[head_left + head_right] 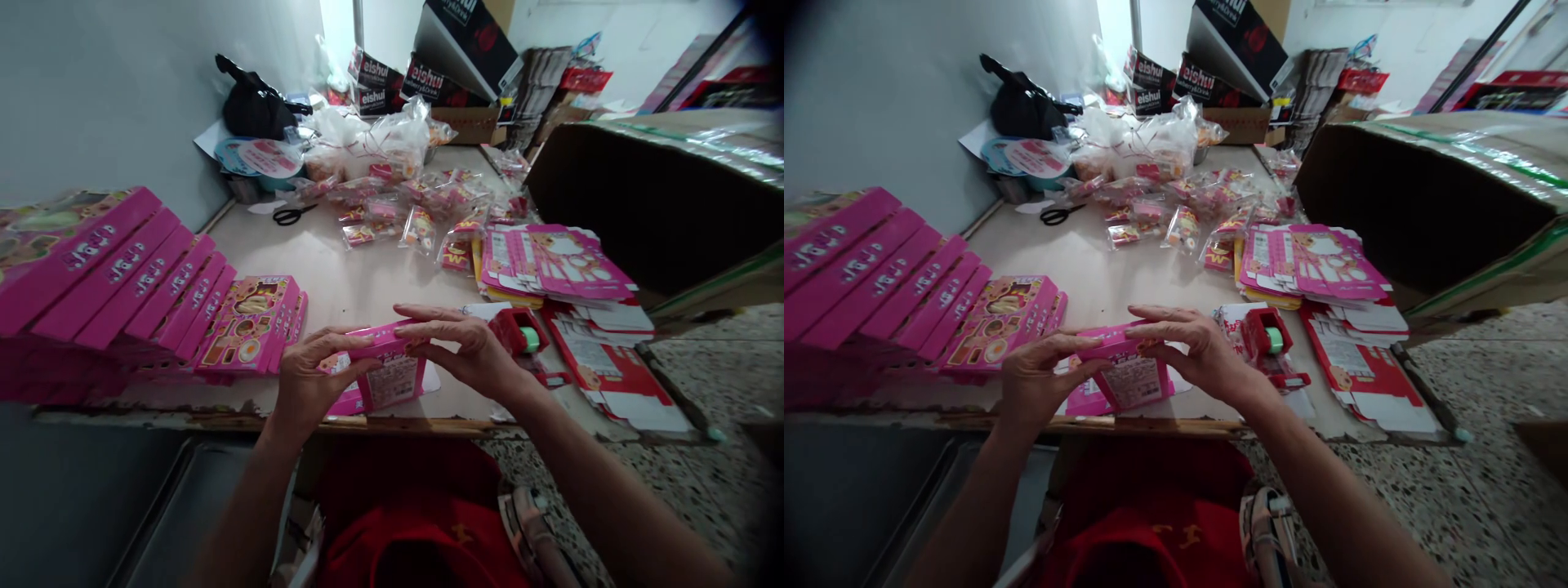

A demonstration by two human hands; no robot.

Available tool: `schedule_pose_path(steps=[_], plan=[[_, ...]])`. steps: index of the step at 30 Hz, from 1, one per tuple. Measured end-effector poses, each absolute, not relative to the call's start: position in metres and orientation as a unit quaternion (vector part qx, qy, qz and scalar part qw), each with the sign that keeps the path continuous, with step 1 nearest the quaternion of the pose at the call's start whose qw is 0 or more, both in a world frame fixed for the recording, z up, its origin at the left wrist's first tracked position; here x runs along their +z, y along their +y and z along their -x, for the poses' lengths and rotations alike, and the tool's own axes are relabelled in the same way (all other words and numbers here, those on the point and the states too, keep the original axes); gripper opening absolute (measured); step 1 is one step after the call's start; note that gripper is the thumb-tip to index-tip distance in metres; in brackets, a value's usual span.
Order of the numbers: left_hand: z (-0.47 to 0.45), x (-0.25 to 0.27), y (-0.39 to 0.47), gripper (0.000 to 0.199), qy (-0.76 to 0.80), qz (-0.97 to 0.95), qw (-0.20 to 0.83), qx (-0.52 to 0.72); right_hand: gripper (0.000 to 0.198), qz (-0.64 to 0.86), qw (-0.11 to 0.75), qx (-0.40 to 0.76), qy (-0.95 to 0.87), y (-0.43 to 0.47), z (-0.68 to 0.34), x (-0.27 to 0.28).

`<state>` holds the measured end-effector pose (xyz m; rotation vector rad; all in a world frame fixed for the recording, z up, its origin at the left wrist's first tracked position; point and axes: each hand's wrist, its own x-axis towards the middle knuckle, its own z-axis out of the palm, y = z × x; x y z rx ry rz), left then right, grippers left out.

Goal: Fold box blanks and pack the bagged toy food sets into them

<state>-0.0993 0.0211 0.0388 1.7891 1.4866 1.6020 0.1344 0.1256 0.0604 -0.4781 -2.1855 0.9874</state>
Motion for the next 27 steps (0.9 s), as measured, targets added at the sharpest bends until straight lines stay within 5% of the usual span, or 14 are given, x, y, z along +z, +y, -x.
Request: schedule_pose_path(steps=[4,9,12,15,19,27], plan=[[0.09,0.025,0.028,0.022,0.501,-0.598,0.213,0.588,0.035,0.223,0.339,0.322,-0.855,0.108,-0.131,0.059],[0.069,0.026,0.048,0.022,0.486,-0.543,0.198,0.656,0.074,0.275,0.364,0.423,-0.783,0.106,-0.198,0.072],[0.053,0.043,0.046,0.018,0.467,-0.518,0.163,0.698,0.063,0.488,0.441,0.352,-0.666,0.107,-0.271,0.069],[0.035,0.051,0.028,0.019,0.494,-0.499,0.224,0.675,0.049,0.611,0.33,0.358,-0.624,0.102,-0.318,0.054],[0.016,0.038,0.003,0.015,0.545,-0.506,0.327,0.583,0.045,0.594,0.271,0.438,-0.618,0.101,-0.315,0.039],[-0.001,0.029,-0.012,0.018,0.553,-0.528,0.4,0.505,0.036,0.571,0.374,0.485,-0.547,0.111,-0.291,0.038]])
